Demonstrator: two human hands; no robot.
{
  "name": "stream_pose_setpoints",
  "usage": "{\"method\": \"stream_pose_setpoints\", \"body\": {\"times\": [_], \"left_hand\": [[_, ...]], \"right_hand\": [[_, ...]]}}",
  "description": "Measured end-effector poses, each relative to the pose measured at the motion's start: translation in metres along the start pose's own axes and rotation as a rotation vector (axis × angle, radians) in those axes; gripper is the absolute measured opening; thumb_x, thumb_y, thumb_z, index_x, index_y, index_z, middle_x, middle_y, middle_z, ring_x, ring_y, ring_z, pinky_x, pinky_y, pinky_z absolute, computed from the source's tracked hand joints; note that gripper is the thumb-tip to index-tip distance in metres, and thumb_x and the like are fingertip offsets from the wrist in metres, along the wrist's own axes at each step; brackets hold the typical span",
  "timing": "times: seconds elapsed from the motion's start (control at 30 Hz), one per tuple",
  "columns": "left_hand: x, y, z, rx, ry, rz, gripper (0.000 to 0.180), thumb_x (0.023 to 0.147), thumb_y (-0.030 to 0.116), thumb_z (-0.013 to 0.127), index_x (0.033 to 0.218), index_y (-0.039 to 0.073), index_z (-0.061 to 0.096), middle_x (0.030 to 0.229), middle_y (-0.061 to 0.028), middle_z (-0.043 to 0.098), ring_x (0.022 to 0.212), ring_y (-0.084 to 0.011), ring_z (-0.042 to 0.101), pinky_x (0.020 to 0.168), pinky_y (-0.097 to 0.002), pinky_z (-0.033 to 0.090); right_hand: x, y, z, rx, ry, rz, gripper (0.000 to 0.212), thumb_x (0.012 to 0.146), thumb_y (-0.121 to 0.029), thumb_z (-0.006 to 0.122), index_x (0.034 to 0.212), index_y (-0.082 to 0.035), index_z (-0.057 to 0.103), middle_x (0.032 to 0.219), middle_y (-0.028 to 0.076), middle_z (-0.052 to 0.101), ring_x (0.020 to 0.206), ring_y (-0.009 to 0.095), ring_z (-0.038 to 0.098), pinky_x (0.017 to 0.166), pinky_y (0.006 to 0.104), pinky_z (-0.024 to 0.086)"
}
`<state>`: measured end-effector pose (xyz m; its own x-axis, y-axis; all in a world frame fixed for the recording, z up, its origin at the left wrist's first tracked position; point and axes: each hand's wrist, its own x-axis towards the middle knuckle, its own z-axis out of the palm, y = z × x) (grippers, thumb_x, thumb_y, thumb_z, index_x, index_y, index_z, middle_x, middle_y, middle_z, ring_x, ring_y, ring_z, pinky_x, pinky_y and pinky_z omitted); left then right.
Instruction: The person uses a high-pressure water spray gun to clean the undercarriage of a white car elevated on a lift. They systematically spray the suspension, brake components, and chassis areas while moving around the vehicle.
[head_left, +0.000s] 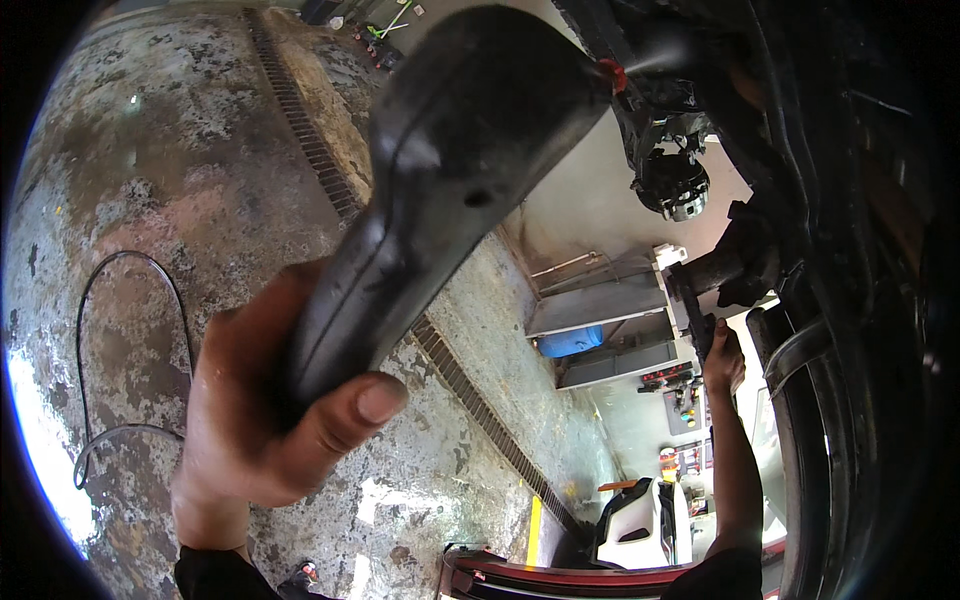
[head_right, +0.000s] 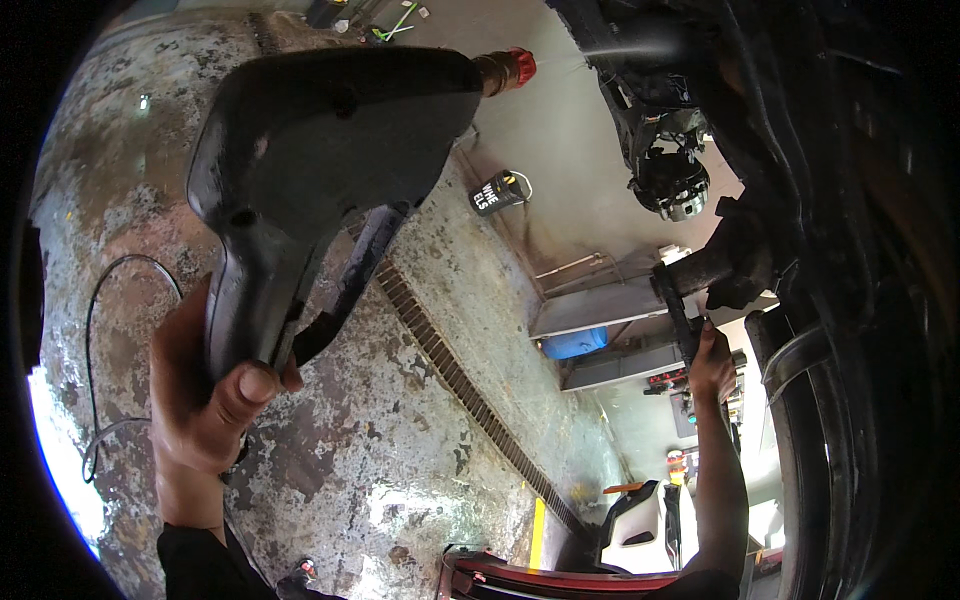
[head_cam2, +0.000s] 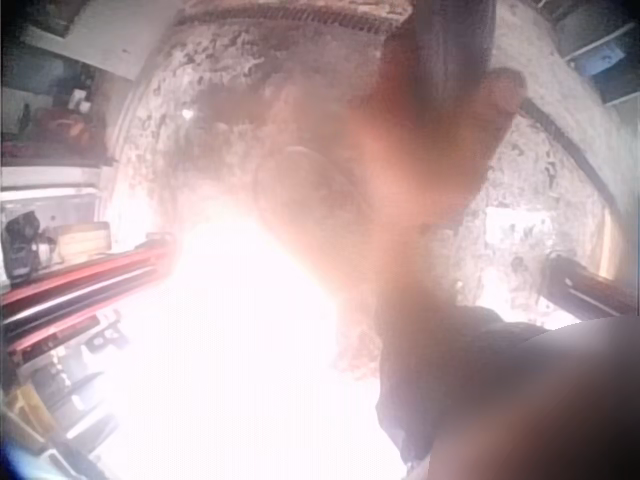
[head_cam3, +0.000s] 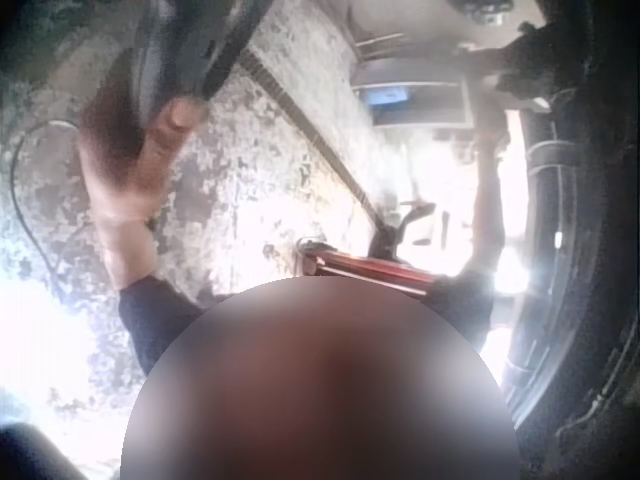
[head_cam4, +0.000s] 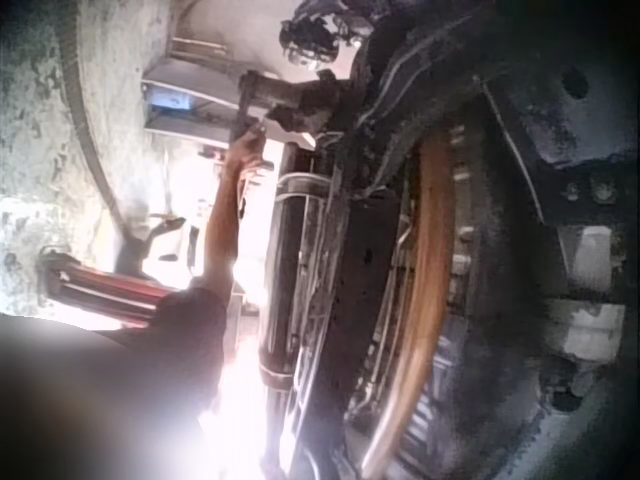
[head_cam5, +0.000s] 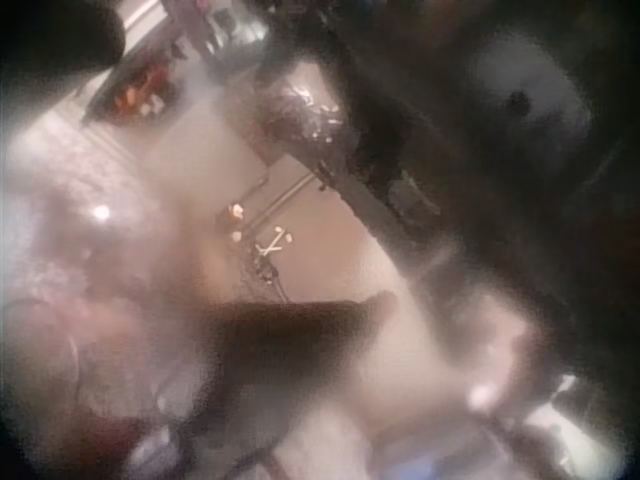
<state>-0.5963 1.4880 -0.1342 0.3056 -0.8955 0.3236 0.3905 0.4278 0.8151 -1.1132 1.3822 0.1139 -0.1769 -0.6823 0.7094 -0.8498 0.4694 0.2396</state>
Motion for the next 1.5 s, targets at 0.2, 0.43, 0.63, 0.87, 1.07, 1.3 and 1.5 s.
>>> {"method": "stream_pose_setpoints", "body": {"times": [0.2,0.43,0.63,0.87,1.07,1.3,1.5], "left_hand": [[-0.014,0.003,0.014,-0.015,0.046,-0.060,0.090,0.074,0.063,0.080,0.117,-0.012,0.055,0.080,-0.0096,0.067,0.068,-0.0173,0.069,0.062,-0.0292,0.056],[-0.027,-0.003,0.013,0.036,-0.016,-0.017,0.080,0.079,0.054,0.080,0.119,-0.011,0.054,0.076,-0.0073,0.069,0.068,-0.0155,0.070,0.063,-0.0275,0.056],[-0.042,-0.016,0.013,0.269,-0.110,0.209,0.067,0.083,0.042,0.080,0.126,-0.005,0.058,0.082,-0.0147,0.071,0.068,-0.0285,0.073,0.063,-0.0385,0.057],[-0.053,-0.017,0.011,0.423,-0.161,0.382,0.065,0.082,0.042,0.081,0.122,-0.005,0.060,0.077,-0.0142,0.070,0.064,-0.0284,0.072,0.061,-0.0392,0.057],[-0.061,-0.003,0.010,0.542,-0.150,0.483,0.064,0.082,0.041,0.080,0.122,-0.004,0.061,0.070,-0.0104,0.065,0.058,-0.0281,0.067,0.058,-0.0395,0.054],[-0.066,0.000,0.012,0.532,-0.103,0.428,0.064,0.082,0.043,0.078,0.122,-0.004,0.061,0.070,-0.0105,0.064,0.056,-0.0285,0.065,0.057,-0.0405,0.053],[-0.071,0.007,0.010,0.548,-0.139,0.506,0.066,0.080,0.044,0.080,0.123,-0.003,0.061,0.070,-0.0085,0.064,0.053,-0.0250,0.062,0.055,-0.0385,0.050]], "right_hand": [[0.004,0.004,0.007,-0.004,0.012,0.016,0.081,0.094,-0.080,0.024,0.120,-0.019,0.070,0.105,0.012,0.074,0.099,0.039,0.068,0.084,0.0501,0.050],[0.008,0.007,0.006,0.028,-0.020,-0.016,0.079,0.094,-0.079,0.025,0.121,-0.019,0.070,0.107,0.012,0.074,0.100,0.039,0.068,0.084,0.0505,0.051],[0.005,0.004,0.003,0.033,-0.012,-0.007,0.072,0.096,-0.075,0.029,0.124,-0.023,0.069,0.108,0.011,0.075,0.100,0.039,0.069,0.083,0.0502,0.053],[0.002,-0.002,0.000,-0.018,-0.028,0.034,0.081,0.093,-0.081,0.024,0.127,-0.022,0.068,0.113,0.014,0.073,0.104,0.041,0.067,0.086,0.0505,0.051],[0.001,-0.002,0.000,-0.021,-0.007,0.034,0.081,0.092,-0.082,0.024,0.124,-0.021,0.068,0.112,0.016,0.073,0.103,0.042,0.067,0.085,0.0529,0.051],[0.005,0.002,0.003,0.021,-0.004,-0.026,0.077,0.095,-0.078,0.026,0.122,-0.020,0.069,0.109,0.017,0.073,0.100,0.044,0.068,0.083,0.0547,0.052],[0.009,0.017,0.016,0.027,0.055,-0.078,0.076,0.095,-0.077,0.027,0.119,-0.019,0.070,0.107,0.017,0.073,0.099,0.044,0.068,0.082,0.0551,0.052]]}}
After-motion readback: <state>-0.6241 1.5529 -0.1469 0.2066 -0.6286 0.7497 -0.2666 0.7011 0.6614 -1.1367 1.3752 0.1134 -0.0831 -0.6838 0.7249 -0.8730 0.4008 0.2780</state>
